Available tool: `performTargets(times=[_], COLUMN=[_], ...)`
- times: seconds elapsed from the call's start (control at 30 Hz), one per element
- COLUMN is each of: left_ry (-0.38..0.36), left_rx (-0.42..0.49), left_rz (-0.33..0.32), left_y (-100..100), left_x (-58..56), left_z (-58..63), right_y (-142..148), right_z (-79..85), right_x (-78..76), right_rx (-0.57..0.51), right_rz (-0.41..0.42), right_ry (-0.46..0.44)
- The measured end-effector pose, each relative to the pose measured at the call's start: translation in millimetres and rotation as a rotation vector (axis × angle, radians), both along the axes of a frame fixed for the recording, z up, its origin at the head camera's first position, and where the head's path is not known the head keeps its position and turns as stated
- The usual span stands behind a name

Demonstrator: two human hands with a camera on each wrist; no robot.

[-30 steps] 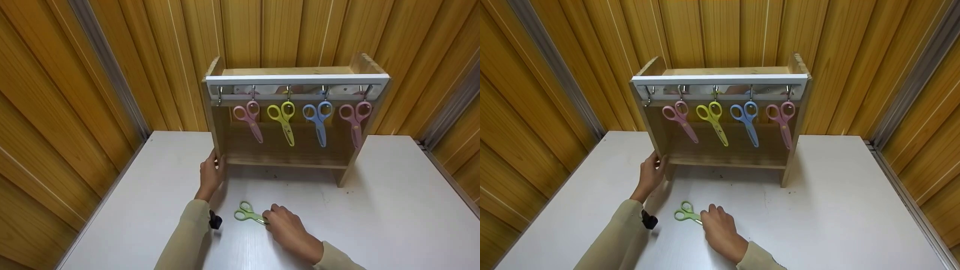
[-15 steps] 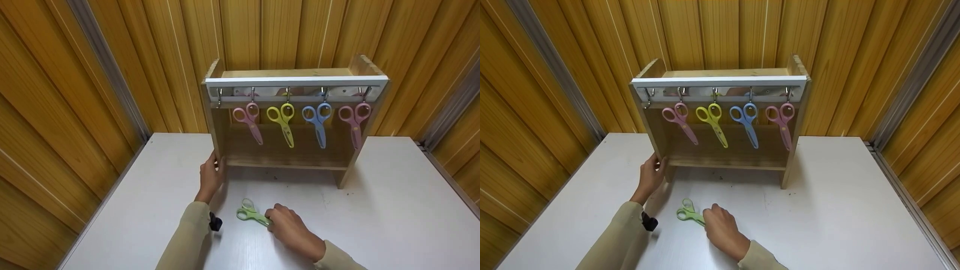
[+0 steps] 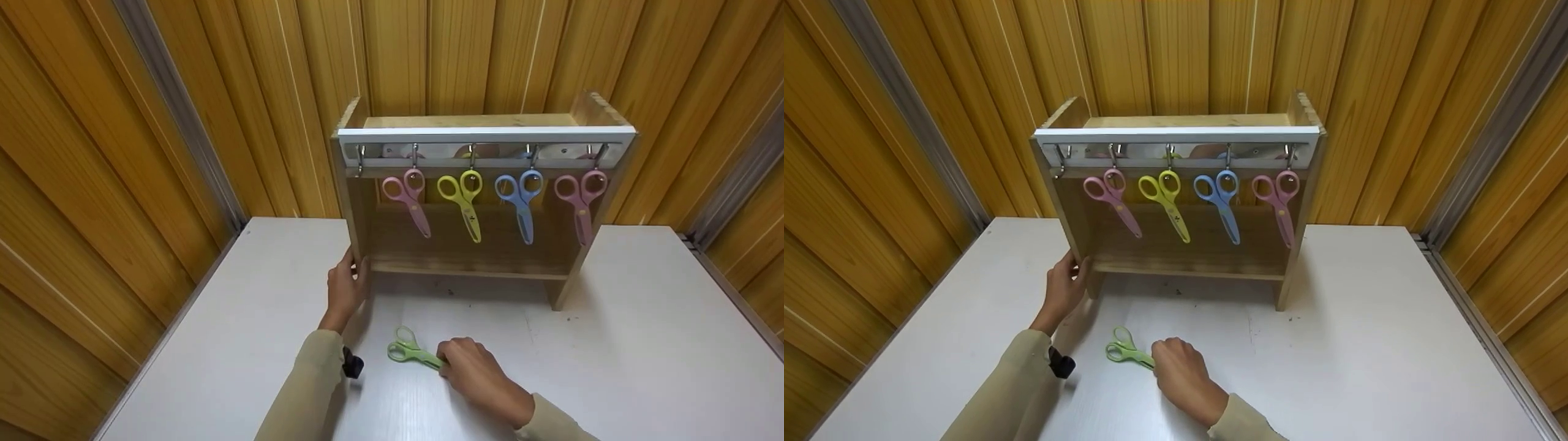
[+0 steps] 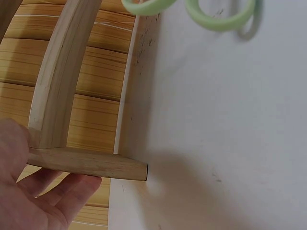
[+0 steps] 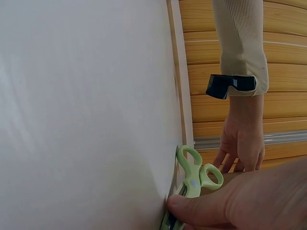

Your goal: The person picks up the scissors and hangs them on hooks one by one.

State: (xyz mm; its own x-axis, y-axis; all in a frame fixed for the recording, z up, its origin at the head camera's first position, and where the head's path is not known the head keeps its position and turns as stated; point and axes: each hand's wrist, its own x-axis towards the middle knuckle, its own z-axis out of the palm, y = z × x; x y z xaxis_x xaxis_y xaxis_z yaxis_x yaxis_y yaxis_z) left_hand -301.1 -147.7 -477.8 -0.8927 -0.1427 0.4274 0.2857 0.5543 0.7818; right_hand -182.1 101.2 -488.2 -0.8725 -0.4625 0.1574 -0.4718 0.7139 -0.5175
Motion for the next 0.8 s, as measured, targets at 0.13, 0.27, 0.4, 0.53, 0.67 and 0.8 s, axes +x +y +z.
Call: performTargets(times=[0.13, 0.27, 0.4, 0.53, 0.67, 0.8], left_ry=[-0.008, 0.001, -0.003, -0.015, -0.024, -0.044], left_rx=[0.002, -0.002, -0.001, -0.008, -0.019, -0.016], left_rz=[-0.002, 0.001, 0.001, 0.003, 0.015, 0.022], left_y=[0.1, 0.2, 0.4, 0.0, 0.0, 0.7], left_x=[0.3, 0.9, 1.1, 1.7, 1.8, 1.2], left_z=[0.8, 1.1, 2.0, 2.2, 2.6, 2.9], right_y=[0.0, -0.6, -0.8, 0.4, 3.8, 6.5], right_z=[0.1, 0.5, 3.5, 12.1, 27.2, 45.1], right_x=[0.1, -0.3, -2.4, -5.8, -9.8, -13.4], right_rx=[0.000, 0.007, 0.022, 0.037, 0.049, 0.054], right_rz=[-0.002, -0.002, -0.011, -0.033, -0.067, -0.101], right_ry=[-0.011, -0.006, 0.022, 0.060, 0.117, 0.176])
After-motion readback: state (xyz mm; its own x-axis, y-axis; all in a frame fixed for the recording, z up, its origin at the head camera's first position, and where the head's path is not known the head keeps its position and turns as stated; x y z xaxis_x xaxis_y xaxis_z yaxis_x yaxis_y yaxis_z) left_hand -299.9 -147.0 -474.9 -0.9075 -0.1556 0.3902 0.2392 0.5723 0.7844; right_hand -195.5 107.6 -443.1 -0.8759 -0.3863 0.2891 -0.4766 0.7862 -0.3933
